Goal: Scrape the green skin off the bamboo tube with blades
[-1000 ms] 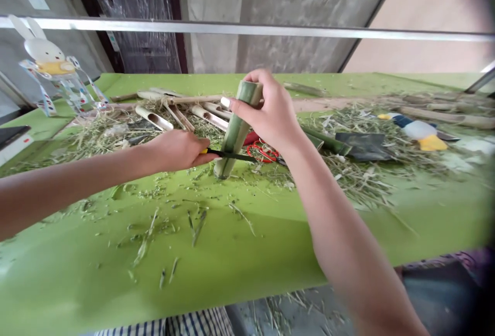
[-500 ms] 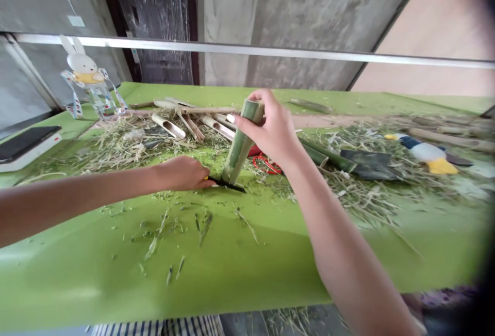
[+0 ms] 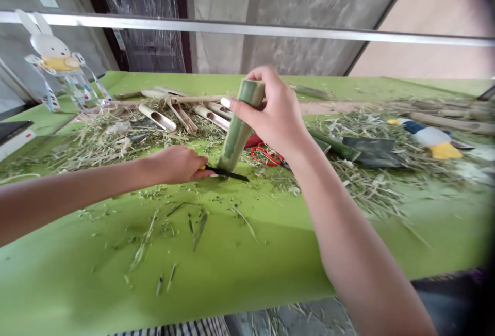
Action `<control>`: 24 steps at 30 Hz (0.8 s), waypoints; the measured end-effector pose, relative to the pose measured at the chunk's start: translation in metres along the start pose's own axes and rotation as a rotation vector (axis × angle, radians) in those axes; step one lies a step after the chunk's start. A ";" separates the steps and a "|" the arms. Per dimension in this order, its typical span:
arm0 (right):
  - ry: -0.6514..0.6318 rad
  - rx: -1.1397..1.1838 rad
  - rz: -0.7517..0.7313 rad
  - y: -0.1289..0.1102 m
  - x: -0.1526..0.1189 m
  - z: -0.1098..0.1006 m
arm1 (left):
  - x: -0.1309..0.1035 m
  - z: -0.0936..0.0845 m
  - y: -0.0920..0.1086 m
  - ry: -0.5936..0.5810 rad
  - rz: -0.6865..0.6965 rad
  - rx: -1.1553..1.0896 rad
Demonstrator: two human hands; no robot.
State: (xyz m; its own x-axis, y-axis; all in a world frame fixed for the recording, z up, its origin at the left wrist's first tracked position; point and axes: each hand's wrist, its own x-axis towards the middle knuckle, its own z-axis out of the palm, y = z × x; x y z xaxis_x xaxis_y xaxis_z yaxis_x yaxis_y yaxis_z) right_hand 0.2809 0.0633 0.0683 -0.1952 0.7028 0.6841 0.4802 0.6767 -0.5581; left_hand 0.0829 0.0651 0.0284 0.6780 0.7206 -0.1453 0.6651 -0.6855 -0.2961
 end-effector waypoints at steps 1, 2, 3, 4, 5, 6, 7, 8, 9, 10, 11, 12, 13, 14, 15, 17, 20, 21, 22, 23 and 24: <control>0.000 -0.009 -0.013 -0.001 0.000 0.001 | 0.000 0.003 0.000 0.010 0.004 0.013; 0.002 -0.019 -0.025 0.000 0.001 0.002 | -0.001 0.005 -0.001 0.032 0.007 0.033; 0.005 -0.029 -0.032 0.000 0.002 0.002 | -0.002 0.004 -0.002 0.057 0.015 0.056; 0.010 -0.038 -0.034 0.002 0.003 0.002 | -0.002 0.001 -0.004 0.082 0.018 0.073; 0.013 -0.046 -0.036 0.004 0.004 0.002 | -0.003 -0.003 -0.005 0.109 0.009 0.086; 0.015 -0.051 -0.035 0.005 0.005 0.001 | -0.003 -0.008 -0.006 0.137 -0.006 0.102; 0.019 -0.055 -0.034 0.006 0.005 0.001 | -0.003 -0.013 -0.008 0.165 -0.027 0.120; 0.022 -0.057 -0.034 0.007 0.005 0.000 | -0.002 -0.017 -0.008 0.186 -0.048 0.136; 0.024 -0.059 -0.035 0.007 0.005 0.000 | -0.002 -0.020 -0.009 0.197 -0.067 0.149; 0.025 -0.058 -0.036 0.006 0.005 0.000 | -0.002 -0.022 -0.009 0.196 -0.082 0.154; 0.024 -0.054 -0.039 0.005 0.004 0.000 | -0.001 -0.022 -0.008 0.188 -0.092 0.149; 0.023 -0.048 -0.043 0.004 0.004 0.000 | -0.001 -0.021 -0.008 0.178 -0.100 0.134; 0.021 -0.041 -0.049 0.003 0.003 0.000 | 0.000 -0.019 -0.007 0.171 -0.105 0.115; 0.021 -0.038 -0.054 0.002 0.004 0.000 | 0.000 -0.018 -0.007 0.167 -0.104 0.098; 0.019 -0.038 -0.057 0.001 0.004 0.001 | 0.000 -0.016 -0.007 0.167 -0.100 0.087; 0.013 -0.050 -0.056 0.001 0.005 0.002 | 0.000 -0.015 -0.007 0.169 -0.092 0.081; 0.008 -0.053 -0.051 0.001 0.006 0.004 | 0.000 -0.014 -0.011 0.179 -0.078 0.068; 0.010 -0.050 -0.051 0.001 0.006 0.005 | -0.001 -0.012 -0.012 0.187 -0.069 0.056; 0.011 -0.049 -0.051 0.000 0.006 0.006 | -0.002 -0.010 -0.013 0.187 -0.054 0.036; 0.009 -0.048 -0.051 0.000 0.006 0.006 | -0.003 -0.006 -0.013 0.171 -0.038 0.015; 0.005 -0.048 -0.051 -0.002 0.005 0.007 | -0.004 -0.002 -0.013 0.140 -0.024 -0.009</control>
State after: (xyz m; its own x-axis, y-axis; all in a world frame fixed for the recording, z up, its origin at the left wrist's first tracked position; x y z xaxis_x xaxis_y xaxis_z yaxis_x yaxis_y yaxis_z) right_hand 0.2733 0.0671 0.0694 -0.2159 0.6663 0.7137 0.5100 0.7003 -0.4995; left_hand 0.0717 0.0712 0.0346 0.6982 0.7159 -0.0047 0.6843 -0.6693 -0.2893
